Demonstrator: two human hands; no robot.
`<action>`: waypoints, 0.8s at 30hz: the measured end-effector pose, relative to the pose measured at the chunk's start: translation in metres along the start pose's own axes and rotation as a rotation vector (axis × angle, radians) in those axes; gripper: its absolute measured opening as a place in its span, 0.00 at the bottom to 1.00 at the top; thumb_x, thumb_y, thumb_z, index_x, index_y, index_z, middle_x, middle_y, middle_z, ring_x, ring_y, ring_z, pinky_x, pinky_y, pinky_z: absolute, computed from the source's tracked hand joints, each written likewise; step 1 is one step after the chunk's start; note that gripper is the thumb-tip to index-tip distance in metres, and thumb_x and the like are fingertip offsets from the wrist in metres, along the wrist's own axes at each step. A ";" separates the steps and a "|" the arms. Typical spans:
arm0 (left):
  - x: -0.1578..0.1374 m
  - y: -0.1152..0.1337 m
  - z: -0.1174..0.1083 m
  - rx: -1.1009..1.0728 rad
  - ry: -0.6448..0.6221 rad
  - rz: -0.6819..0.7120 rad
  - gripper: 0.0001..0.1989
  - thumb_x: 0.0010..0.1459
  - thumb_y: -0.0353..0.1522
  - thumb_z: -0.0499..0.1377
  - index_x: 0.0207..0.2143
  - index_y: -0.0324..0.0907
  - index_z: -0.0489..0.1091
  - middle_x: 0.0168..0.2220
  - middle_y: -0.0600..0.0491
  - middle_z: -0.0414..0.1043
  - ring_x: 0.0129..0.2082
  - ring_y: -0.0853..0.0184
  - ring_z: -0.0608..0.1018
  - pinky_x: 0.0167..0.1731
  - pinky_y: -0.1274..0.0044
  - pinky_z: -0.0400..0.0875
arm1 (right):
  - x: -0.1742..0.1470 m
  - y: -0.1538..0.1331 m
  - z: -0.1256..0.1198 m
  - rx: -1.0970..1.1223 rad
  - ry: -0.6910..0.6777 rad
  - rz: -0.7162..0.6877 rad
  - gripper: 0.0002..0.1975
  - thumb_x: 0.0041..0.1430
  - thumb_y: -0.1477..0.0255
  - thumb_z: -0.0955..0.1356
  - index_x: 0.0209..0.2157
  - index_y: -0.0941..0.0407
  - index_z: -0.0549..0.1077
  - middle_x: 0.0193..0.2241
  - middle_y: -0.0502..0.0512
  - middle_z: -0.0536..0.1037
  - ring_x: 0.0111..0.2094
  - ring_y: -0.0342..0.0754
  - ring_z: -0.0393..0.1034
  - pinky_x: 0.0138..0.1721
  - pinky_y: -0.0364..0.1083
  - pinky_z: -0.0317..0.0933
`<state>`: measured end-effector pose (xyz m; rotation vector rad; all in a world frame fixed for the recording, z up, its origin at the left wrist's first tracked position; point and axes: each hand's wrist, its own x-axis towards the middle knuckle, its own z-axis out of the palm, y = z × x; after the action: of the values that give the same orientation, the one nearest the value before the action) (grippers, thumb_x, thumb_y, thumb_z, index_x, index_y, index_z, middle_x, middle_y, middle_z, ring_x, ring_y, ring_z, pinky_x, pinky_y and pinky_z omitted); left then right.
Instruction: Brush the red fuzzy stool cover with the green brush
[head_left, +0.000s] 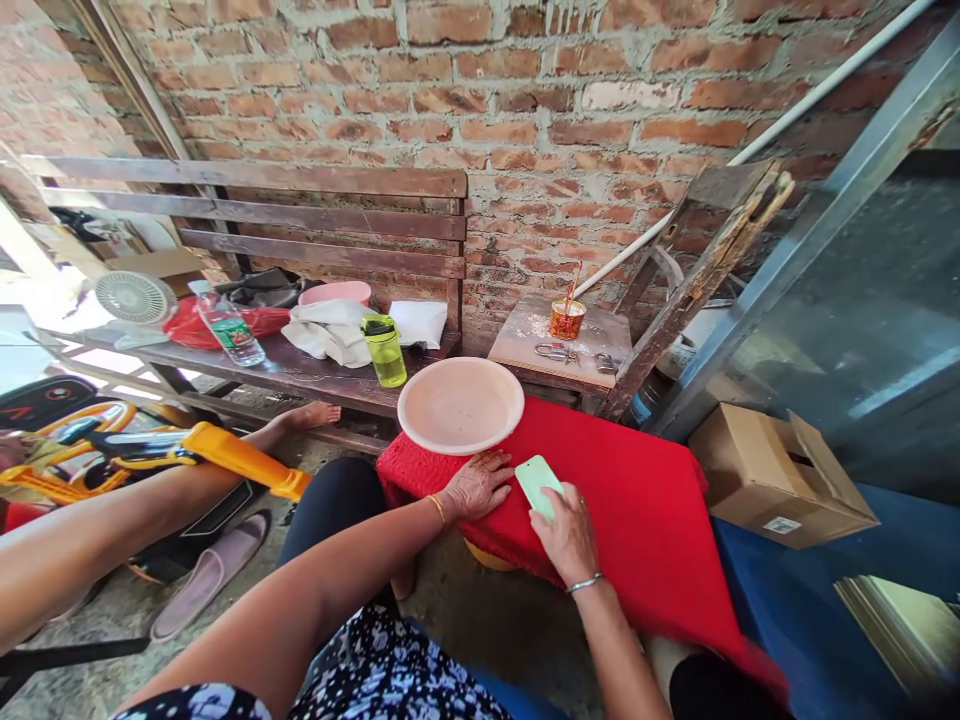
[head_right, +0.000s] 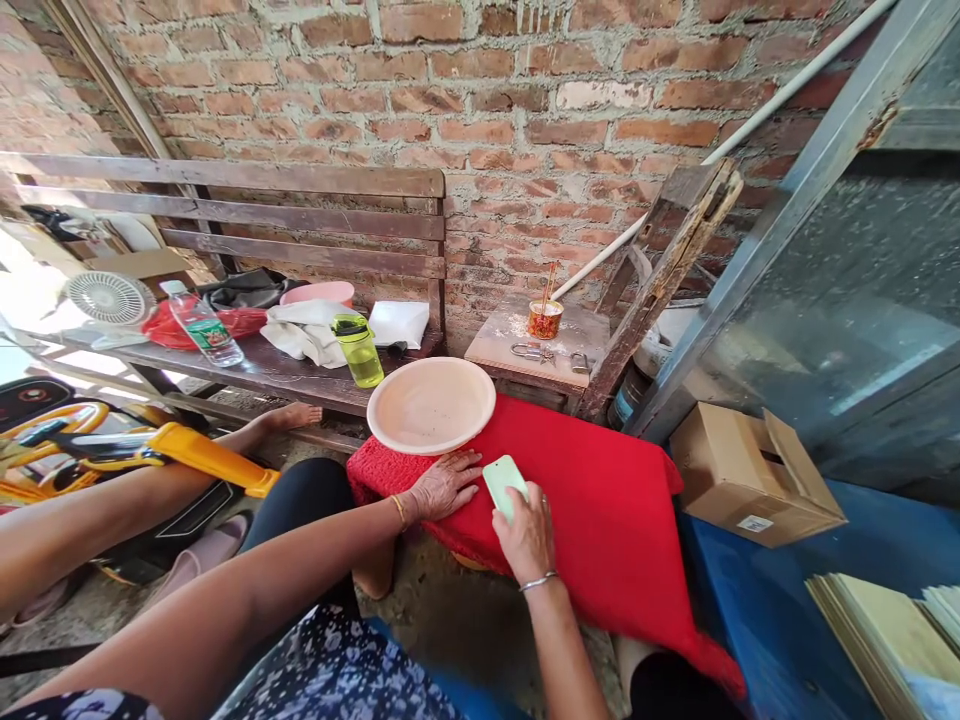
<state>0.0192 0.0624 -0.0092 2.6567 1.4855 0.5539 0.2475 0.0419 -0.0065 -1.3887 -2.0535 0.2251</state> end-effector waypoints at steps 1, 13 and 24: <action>0.000 0.000 0.000 0.000 -0.001 0.000 0.19 0.67 0.37 0.55 0.58 0.44 0.71 0.62 0.45 0.67 0.62 0.55 0.68 0.64 0.60 0.60 | 0.003 0.007 -0.004 -0.016 -0.003 0.015 0.16 0.55 0.66 0.67 0.45 0.53 0.77 0.43 0.60 0.72 0.45 0.54 0.68 0.49 0.52 0.65; 0.001 -0.001 0.001 -0.027 -0.006 -0.002 0.20 0.67 0.38 0.54 0.57 0.42 0.72 0.61 0.43 0.67 0.64 0.55 0.67 0.65 0.61 0.59 | -0.078 0.187 -0.149 -0.425 0.308 1.001 0.34 0.50 0.46 0.63 0.50 0.53 0.77 0.30 0.68 0.74 0.45 0.71 0.67 0.41 0.62 0.64; 0.001 0.000 -0.001 -0.036 0.008 -0.015 0.19 0.66 0.37 0.56 0.56 0.43 0.73 0.61 0.44 0.69 0.63 0.55 0.68 0.65 0.62 0.60 | -0.067 0.169 -0.135 -0.289 0.327 0.812 0.31 0.48 0.47 0.62 0.40 0.57 0.78 0.26 0.62 0.72 0.46 0.67 0.66 0.48 0.62 0.63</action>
<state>0.0196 0.0631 -0.0079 2.6178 1.4813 0.5844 0.4735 0.0279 -0.0089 -2.2207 -1.2039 0.0265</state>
